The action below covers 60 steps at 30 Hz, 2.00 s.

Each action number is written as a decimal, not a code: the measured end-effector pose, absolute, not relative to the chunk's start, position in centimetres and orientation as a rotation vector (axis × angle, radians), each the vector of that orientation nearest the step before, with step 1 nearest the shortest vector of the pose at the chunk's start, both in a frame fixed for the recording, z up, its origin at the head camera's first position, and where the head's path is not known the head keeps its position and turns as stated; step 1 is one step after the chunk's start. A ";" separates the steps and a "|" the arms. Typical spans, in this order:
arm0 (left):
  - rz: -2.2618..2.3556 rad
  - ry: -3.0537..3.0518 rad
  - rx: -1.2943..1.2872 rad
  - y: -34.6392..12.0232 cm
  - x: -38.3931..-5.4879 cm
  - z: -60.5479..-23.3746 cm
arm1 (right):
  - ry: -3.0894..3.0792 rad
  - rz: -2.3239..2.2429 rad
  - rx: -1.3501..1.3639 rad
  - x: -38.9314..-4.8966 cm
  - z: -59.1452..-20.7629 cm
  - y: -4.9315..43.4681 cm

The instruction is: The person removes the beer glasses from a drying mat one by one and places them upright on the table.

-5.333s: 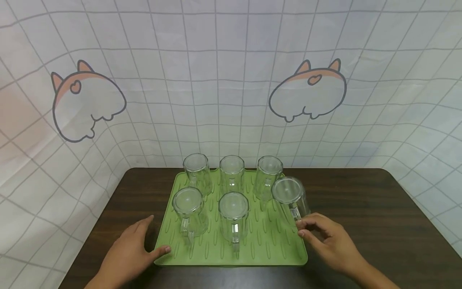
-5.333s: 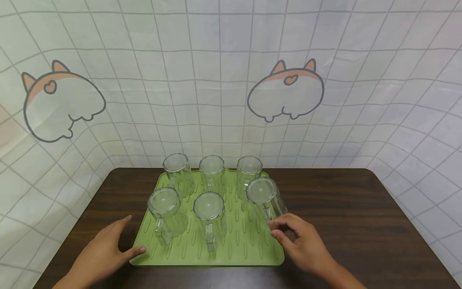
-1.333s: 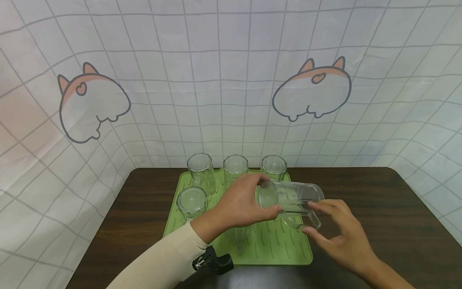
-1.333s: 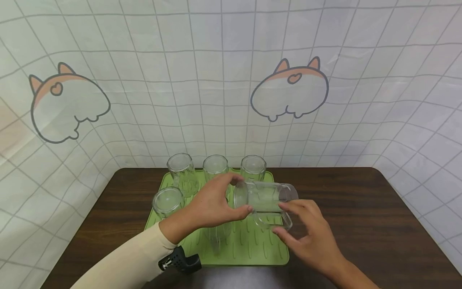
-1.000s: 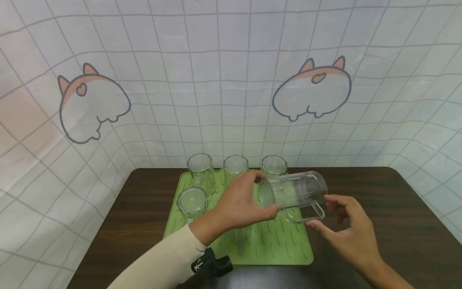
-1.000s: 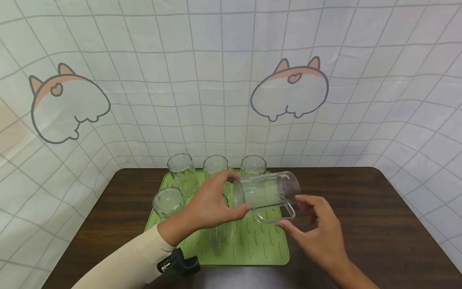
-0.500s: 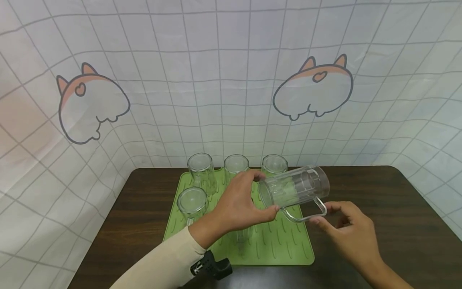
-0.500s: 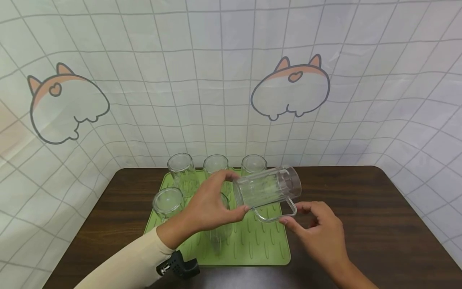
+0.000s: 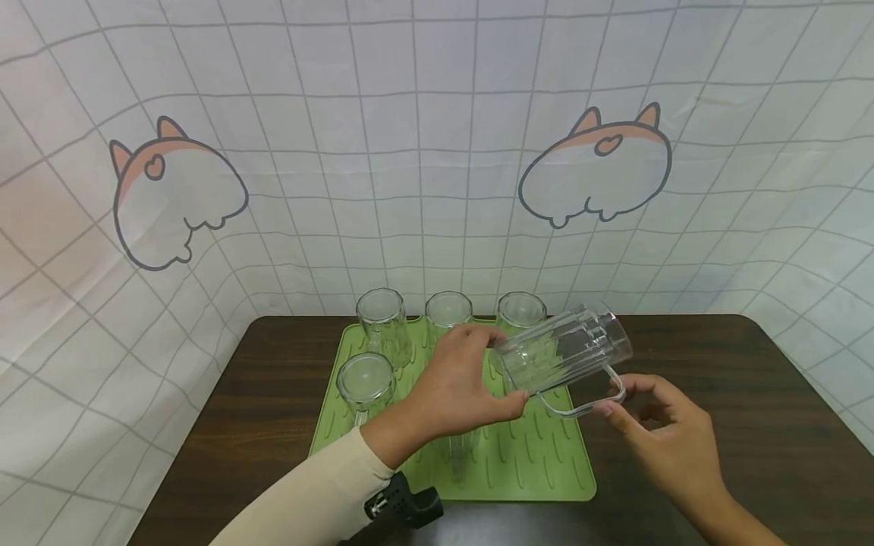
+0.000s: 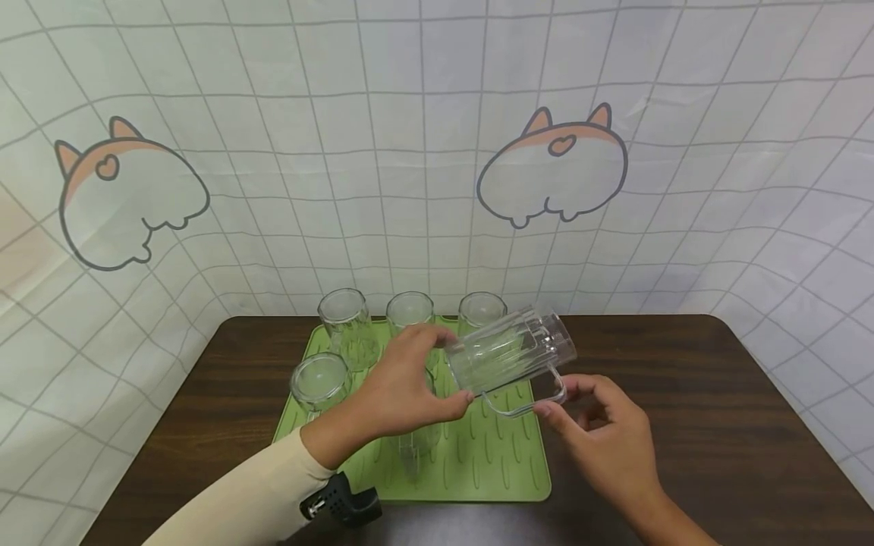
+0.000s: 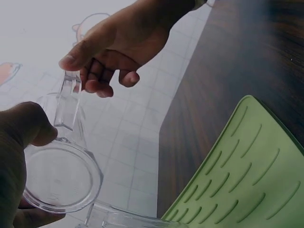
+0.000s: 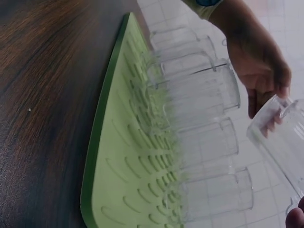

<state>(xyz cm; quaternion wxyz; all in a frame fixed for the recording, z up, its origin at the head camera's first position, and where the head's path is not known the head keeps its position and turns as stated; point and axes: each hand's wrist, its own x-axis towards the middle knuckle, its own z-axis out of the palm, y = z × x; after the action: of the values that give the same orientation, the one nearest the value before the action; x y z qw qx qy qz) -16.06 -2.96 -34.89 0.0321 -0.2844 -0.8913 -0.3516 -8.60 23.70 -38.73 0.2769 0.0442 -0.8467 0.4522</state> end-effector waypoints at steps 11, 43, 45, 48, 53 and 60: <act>-0.906 -2.821 -0.849 -2.3 -16.2 -34.9 | -2.196 1.304 0.277 -8.6 -38.1 22.9; -0.678 -2.863 -0.907 -1.3 -16.0 -35.3 | -1.906 1.610 1.028 -9.1 -38.8 21.7; -0.659 -2.859 -0.909 -1.4 -16.0 -35.3 | -1.950 1.550 1.024 -9.0 -38.7 21.8; -0.656 -2.847 -0.905 -1.8 -15.8 -34.9 | -2.060 1.459 0.961 -8.7 -38.4 22.1; -0.677 -2.799 -0.934 -3.2 -15.4 -34.3 | -2.214 1.316 0.828 -8.4 -38.0 23.3; -0.631 -2.691 -0.960 -6.1 -15.1 -34.8 | -2.235 1.193 0.813 -8.7 -38.3 25.0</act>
<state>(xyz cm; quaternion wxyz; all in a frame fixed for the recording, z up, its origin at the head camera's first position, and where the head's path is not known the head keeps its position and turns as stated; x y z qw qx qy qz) -15.06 -6.12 -34.78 0.1076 -0.3261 -0.9144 -0.2145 -8.65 25.00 -38.26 0.2383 0.2968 -0.8158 0.4354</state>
